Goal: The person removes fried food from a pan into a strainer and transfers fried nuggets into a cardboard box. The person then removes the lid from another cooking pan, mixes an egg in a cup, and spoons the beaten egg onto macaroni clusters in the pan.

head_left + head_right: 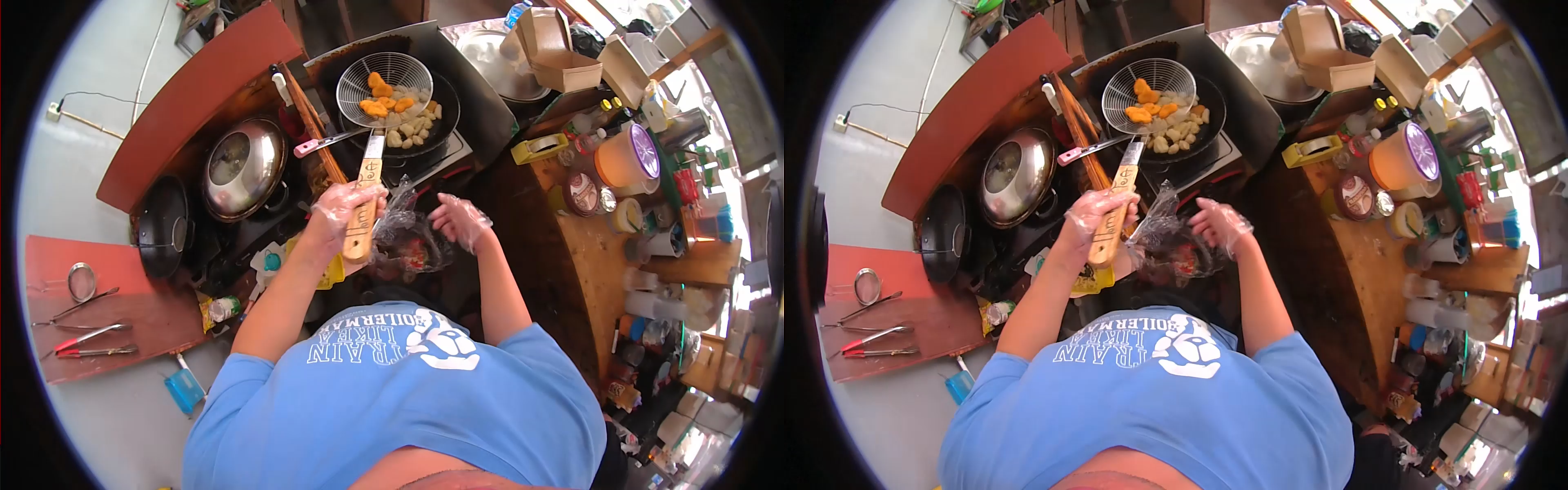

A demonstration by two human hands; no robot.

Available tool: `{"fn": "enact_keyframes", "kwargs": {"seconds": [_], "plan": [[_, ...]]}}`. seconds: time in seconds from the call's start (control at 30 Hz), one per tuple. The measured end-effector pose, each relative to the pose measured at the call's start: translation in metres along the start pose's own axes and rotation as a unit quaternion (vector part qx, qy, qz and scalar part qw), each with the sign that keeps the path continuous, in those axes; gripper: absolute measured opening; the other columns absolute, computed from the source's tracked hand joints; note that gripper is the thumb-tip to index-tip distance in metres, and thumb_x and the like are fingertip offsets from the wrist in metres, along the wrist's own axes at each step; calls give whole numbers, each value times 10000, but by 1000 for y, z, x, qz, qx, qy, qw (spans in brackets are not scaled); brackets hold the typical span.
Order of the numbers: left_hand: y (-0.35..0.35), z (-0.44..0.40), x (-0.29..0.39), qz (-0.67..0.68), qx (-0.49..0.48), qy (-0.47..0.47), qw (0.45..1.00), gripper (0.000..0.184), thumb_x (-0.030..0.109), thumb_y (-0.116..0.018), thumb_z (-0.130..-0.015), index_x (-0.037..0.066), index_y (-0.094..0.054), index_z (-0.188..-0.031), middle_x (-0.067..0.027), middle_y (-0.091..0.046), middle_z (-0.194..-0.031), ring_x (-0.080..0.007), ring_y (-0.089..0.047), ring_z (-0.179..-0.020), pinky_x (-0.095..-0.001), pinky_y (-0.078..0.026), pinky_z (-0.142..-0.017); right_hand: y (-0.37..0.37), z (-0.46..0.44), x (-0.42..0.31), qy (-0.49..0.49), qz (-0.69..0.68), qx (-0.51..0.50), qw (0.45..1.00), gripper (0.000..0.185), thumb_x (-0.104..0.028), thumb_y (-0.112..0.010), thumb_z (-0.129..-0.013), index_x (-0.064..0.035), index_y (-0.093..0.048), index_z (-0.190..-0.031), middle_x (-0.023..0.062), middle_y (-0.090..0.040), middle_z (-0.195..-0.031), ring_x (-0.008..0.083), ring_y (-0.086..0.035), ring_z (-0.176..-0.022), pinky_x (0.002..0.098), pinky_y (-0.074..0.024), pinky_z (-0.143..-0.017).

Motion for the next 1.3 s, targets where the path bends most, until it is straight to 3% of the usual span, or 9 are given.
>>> {"fn": "enact_keyframes", "kwargs": {"seconds": [0.07, 0.3, 0.4, 0.5, 0.73, 1.07, 1.1, 1.2, 1.3], "plan": [[-10, -9, -10, 20, -26, -23, 999, 240, 176, -676, -944, -25, -678, -1075, -59, -692, -931, -125, -668, -798, -265, -565, -740, -50, 68, -27, 32, -160, -259, 952, 568, -547, -527, -977, -7, -688, -905, 113, -693, -747, 184, -619, -525, 300, -530, -468], [-4, -30, -34, 39, -12, -43, 998, 278, 235, -651, -964, -26, -678, -1059, -88, -691, -959, -154, -671, -848, -300, -559, -792, -137, 92, -64, 68, -283, -195, 936, 209, -192, -613, -922, -7, -615, -1019, 98, -640, -820, 219, -653, -669, 388, -595, -598], [30, -36, 0, -368, 106, -168, 908, 344, 358, -588, -995, 45, -728, -1021, -115, -716, -900, -309, -687, -884, -381, -544, -769, -132, 96, -75, 91, -270, -190, 940, 162, -134, -638, -881, 4, -623, -963, 103, -645, -792, 234, -659, -669, 406, -600, -595], [36, -7, 70, -749, 366, -361, 417, 451, 459, -707, -843, 113, -701, -1132, -70, -686, -1118, -277, -630, -997, -434, -502, -851, -116, 107, -81, 95, -246, -194, 945, 169, -117, -664, -849, 25, -626, -932, 119, -632, -730, 243, -657, -642, 417, -608, -588], [89, -101, 86, -761, 227, -48, 606, 259, 165, -585, -881, 28, -745, -1031, -212, -709, -1102, -353, -696, -1032, -418, -567, -910, -82, 132, -92, 92, -200, -144, 965, 194, -148, -655, -865, 24, -631, -951, 121, -651, -769, 245, -653, -642, 405, -582, -584], [131, -188, 49, -861, 35, -65, 503, 223, 210, -678, -824, 13, -756, -893, -173, -732, -920, -320, -711, -859, -379, -571, -784, -45, 137, -98, 79, -218, -134, 963, 226, -137, -656, -873, 53, -608, -985, 139, -643, -758, 259, -656, -631, 388, -581, -585], [135, -176, 35, -605, 99, -114, 782, 149, 162, -753, -760, 34, -755, -835, -141, -723, -814, -259, -702, -752, -351, -561, -710, -42, 140, -100, 78, -220, -131, 964, 227, -136, -657, -874, 55, -607, -985, 142, -642, -755, 260, -656, -629, 387, -581, -584], [106, -167, 31, -753, 69, -185, 628, 134, 125, -792, -710, 33, -752, -799, -124, -723, -785, -204, -706, -742, -333, -556, -702, -36, 146, -105, 83, -218, -141, 962, 226, -134, -659, -873, 54, -607, -987, 134, -643, -758, 249, -658, -632, 389, -582, -587], [101, -129, 36, -480, 133, -111, 860, 114, 110, -786, -709, 25, -745, -772, -119, -729, -793, -210, -704, -745, -325, -556, -709, -29, 148, -108, 74, -215, -154, 962, 218, -134, -658, -877, 47, -607, -986, 121, -646, -767, 233, -658, -635, 390, -582, -587]]}}
Point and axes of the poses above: each hand's wrist, its own z-axis away from the middle knuckle, its own y-axis out of the back of the hand, x = y × z, the point moved 4 cm from there along -z, towards the middle knuckle
